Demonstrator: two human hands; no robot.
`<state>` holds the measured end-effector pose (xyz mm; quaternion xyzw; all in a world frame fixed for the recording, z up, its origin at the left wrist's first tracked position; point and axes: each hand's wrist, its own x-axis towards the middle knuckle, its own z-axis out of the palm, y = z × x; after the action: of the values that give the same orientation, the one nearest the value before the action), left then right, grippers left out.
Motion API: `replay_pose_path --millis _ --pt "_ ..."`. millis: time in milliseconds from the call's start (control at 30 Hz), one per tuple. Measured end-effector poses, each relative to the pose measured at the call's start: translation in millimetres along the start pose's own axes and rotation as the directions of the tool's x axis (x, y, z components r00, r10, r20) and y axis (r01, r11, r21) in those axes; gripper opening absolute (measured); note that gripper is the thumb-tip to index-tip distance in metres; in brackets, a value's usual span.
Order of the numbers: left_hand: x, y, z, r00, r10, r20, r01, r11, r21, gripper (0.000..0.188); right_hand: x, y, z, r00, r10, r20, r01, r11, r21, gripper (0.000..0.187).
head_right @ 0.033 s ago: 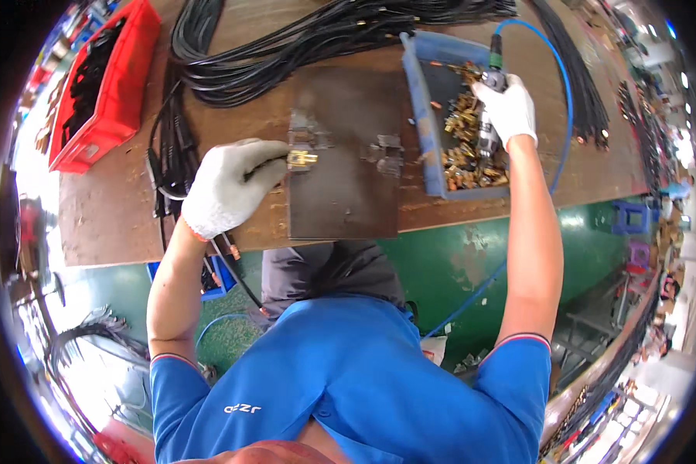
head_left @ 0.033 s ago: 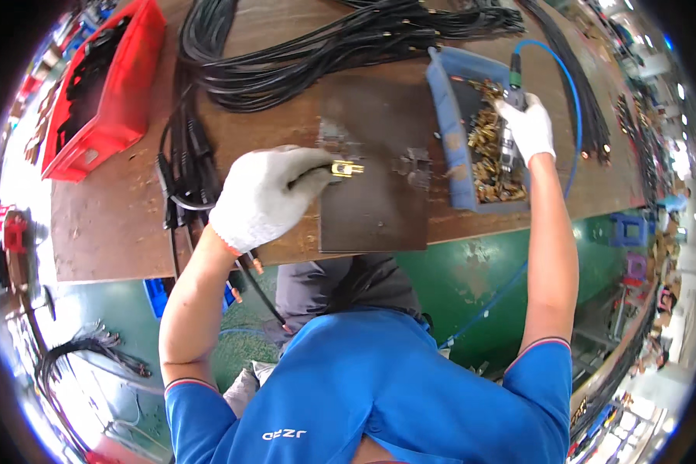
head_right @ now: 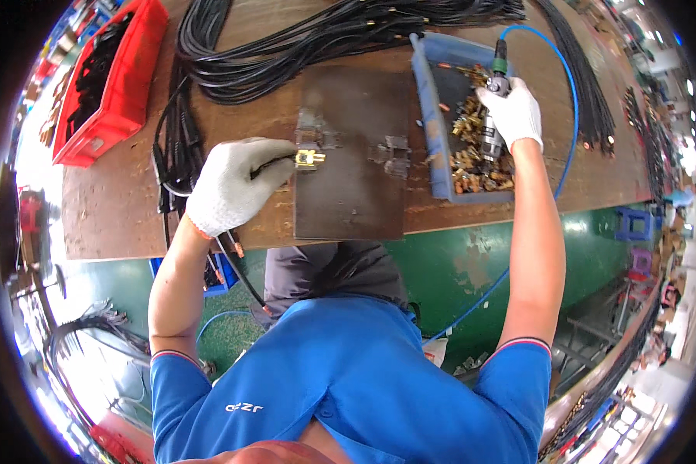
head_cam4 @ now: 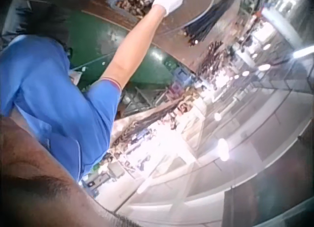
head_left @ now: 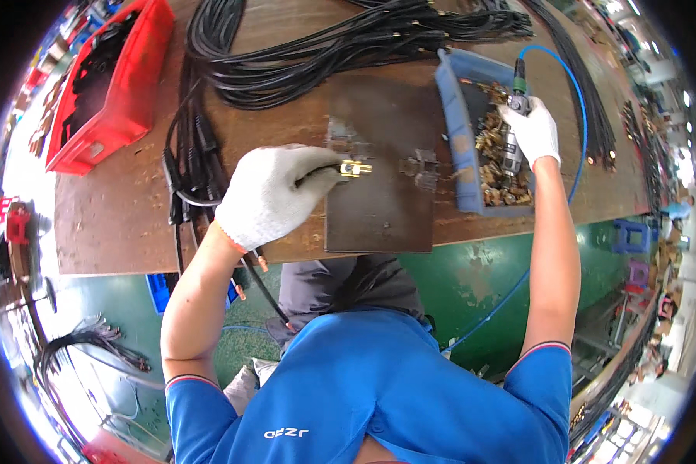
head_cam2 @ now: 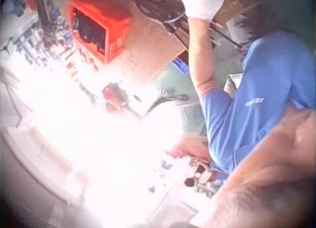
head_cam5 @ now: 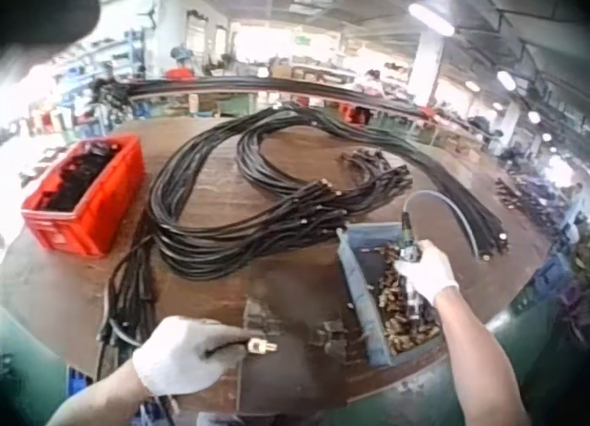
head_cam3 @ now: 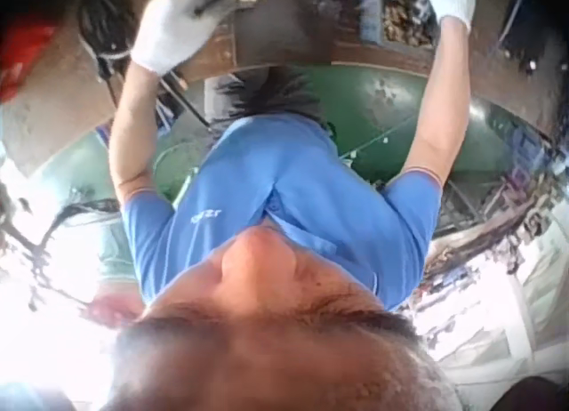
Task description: The person repeatedly picks up black cables and brass connectors, places them into a metal jig on a workbench, and uses a pneumatic crimping tool to secure the connectors. The finished cables are placed into a red bin on the left side of the table.
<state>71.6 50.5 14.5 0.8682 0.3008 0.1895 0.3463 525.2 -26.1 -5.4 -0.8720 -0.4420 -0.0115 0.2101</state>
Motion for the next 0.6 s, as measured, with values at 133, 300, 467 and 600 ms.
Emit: replay_pose_path --millis 133,300,467,600 --pt "-4.8 3.3 -2.1 0.998 -0.051 -0.042 0.053 0.998 0.041 0.026 -9.4 -30.1 -7.1 0.997 -0.059 -0.044 0.036 0.911 -0.410 0.056" --pt "-5.8 9.1 -3.2 0.995 -0.071 -0.064 0.075 0.995 0.061 0.027 -81.1 -119.7 -14.8 0.961 -0.253 0.110 0.141 0.795 0.590 0.036" --pt "-2.5 13.5 -1.3 0.996 -0.033 -0.078 0.037 0.998 0.046 0.028 -153.1 -175.4 24.0 0.731 -0.535 0.424 -0.132 0.499 0.856 0.026" --pt "-4.0 9.9 2.0 0.999 0.017 -0.051 -0.013 0.996 0.085 0.027 -159.9 -172.4 39.0 0.770 -0.495 0.403 -0.222 0.384 0.896 0.025"
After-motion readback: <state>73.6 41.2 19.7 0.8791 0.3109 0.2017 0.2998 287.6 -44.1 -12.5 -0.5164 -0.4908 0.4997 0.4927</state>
